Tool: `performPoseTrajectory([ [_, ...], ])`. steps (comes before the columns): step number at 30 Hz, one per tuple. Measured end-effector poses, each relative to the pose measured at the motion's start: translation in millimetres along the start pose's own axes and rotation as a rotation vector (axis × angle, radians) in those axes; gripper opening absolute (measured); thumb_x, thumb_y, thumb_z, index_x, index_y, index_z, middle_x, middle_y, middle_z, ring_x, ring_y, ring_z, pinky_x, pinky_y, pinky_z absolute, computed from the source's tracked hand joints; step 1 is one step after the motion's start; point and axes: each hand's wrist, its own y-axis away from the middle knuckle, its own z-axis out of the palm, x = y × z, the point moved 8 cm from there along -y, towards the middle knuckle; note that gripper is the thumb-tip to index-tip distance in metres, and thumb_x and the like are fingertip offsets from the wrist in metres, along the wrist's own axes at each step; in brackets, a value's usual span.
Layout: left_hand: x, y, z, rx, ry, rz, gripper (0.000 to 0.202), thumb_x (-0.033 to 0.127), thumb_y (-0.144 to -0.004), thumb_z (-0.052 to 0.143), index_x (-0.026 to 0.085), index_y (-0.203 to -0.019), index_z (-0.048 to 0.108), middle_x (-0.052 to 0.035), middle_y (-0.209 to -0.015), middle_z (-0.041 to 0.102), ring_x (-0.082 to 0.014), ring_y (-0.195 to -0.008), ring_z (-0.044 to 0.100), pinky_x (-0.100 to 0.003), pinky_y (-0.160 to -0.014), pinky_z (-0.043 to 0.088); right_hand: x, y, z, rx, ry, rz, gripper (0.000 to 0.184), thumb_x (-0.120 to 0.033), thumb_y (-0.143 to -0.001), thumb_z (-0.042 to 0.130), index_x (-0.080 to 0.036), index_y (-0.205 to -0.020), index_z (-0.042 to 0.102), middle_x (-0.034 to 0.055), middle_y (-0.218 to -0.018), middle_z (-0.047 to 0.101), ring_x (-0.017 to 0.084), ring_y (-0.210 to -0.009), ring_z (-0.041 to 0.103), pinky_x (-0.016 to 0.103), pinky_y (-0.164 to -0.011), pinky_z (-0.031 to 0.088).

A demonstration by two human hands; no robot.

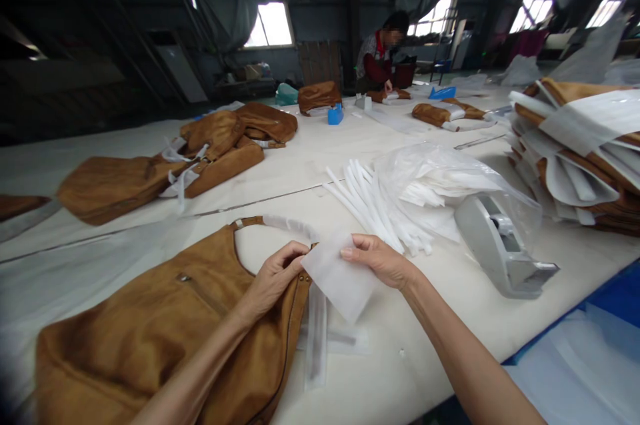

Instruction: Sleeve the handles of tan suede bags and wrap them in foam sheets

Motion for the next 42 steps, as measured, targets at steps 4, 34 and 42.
performPoseTrajectory([
  [4, 6.7, -8.0, 11.5, -0.132, -0.107, 0.109, 0.026, 0.043, -0.090, 0.058, 0.020, -0.086, 0.070, -0.0027, -0.081, 0.066, -0.0222, -0.086, 0.061, -0.029, -0.084, 0.048, -0.8, -15.0, 11.5, -0.024, -0.032, -0.046, 0.041, -0.045, -0.074, 0.079, -0.016, -0.102, 0.071, 0.0048, -0.091, 0.074, 0.017, -0.080, 0.067, 0.028, -0.078, 0.049],
  [34, 36.0, -19.3, 4.5, -0.659, -0.651, 0.069, 0.032, 0.046, -0.082, 0.067, 0.025, -0.106, 0.074, -0.0007, -0.089, 0.073, -0.0167, -0.074, 0.062, -0.021, -0.064, 0.040, 35.6, -27.3, 19.2, -0.403, 0.185, 0.039, 0.042, -0.049, -0.073, 0.078, -0.016, -0.098, 0.076, 0.0035, -0.086, 0.072, 0.017, -0.081, 0.063, 0.029, -0.080, 0.046],
  [42, 50.7, -32.0, -44.2, -0.568, -1.409, -0.086, 0.030, 0.031, -0.050, 0.088, 0.027, -0.077, 0.075, -0.0029, -0.067, 0.071, -0.0243, -0.071, 0.063, -0.029, -0.068, 0.039, 24.3, -17.9, 24.4, -0.461, 0.423, 0.094, 0.032, -0.044, -0.080, 0.072, -0.017, -0.098, 0.076, 0.0027, -0.094, 0.070, 0.020, -0.093, 0.061, 0.030, -0.086, 0.043],
])
